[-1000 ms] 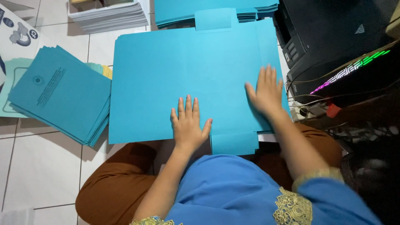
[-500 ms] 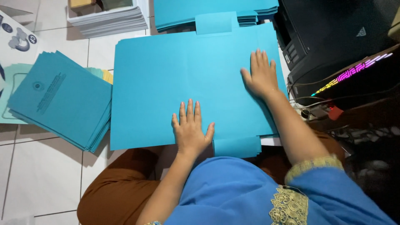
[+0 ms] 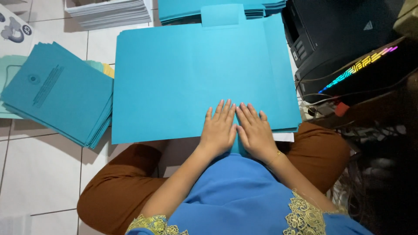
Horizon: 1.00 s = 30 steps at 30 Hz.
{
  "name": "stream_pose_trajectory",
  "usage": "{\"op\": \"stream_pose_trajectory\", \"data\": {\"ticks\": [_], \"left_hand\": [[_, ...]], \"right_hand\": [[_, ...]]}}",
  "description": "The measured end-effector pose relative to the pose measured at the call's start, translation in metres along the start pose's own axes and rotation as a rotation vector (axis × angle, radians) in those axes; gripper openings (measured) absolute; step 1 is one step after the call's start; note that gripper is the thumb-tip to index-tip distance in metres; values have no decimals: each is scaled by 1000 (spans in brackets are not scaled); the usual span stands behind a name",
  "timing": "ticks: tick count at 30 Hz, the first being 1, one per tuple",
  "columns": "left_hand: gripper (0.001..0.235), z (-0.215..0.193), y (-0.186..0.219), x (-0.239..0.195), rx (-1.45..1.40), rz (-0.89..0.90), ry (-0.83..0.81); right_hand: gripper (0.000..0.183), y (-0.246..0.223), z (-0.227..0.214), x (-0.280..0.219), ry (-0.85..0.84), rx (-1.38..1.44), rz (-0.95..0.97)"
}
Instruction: The person sits on the floor and folds light blue paper sheets by hand. They repeatedly fold the top and bottom flaps inward to create a pocket-like shape, then place the finished sheets into a stack.
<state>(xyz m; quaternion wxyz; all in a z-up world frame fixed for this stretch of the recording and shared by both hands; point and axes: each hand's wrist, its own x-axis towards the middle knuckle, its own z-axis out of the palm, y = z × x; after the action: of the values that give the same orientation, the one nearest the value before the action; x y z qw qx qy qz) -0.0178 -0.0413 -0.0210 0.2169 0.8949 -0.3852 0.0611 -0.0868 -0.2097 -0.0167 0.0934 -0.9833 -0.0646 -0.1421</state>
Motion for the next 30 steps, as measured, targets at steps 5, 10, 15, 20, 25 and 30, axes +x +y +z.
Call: {"op": "stream_pose_trajectory", "data": {"ticks": [5, 10, 15, 20, 25, 30], "left_hand": [[73, -20, -55, -28, 124, -147, 122], [74, -73, -130, -76, 305, -420, 262], [76, -89, -155, -94, 262, -535, 243], [68, -119, -187, -103, -19, -534, 241], [30, -135, -297, -160, -86, -943, 973], [42, -74, -416, -221, -172, -1484, 840]], "right_hand": [[60, 48, -12, -12, 54, 40, 159], [62, 84, -18, -27, 43, 14, 262], [68, 75, -36, -11, -138, -7, 341], [72, 24, -70, 52, -350, -73, 404], [64, -96, -78, 161, -332, 365, -276], [46, -206, 19, 272, -342, 409, -598]]}}
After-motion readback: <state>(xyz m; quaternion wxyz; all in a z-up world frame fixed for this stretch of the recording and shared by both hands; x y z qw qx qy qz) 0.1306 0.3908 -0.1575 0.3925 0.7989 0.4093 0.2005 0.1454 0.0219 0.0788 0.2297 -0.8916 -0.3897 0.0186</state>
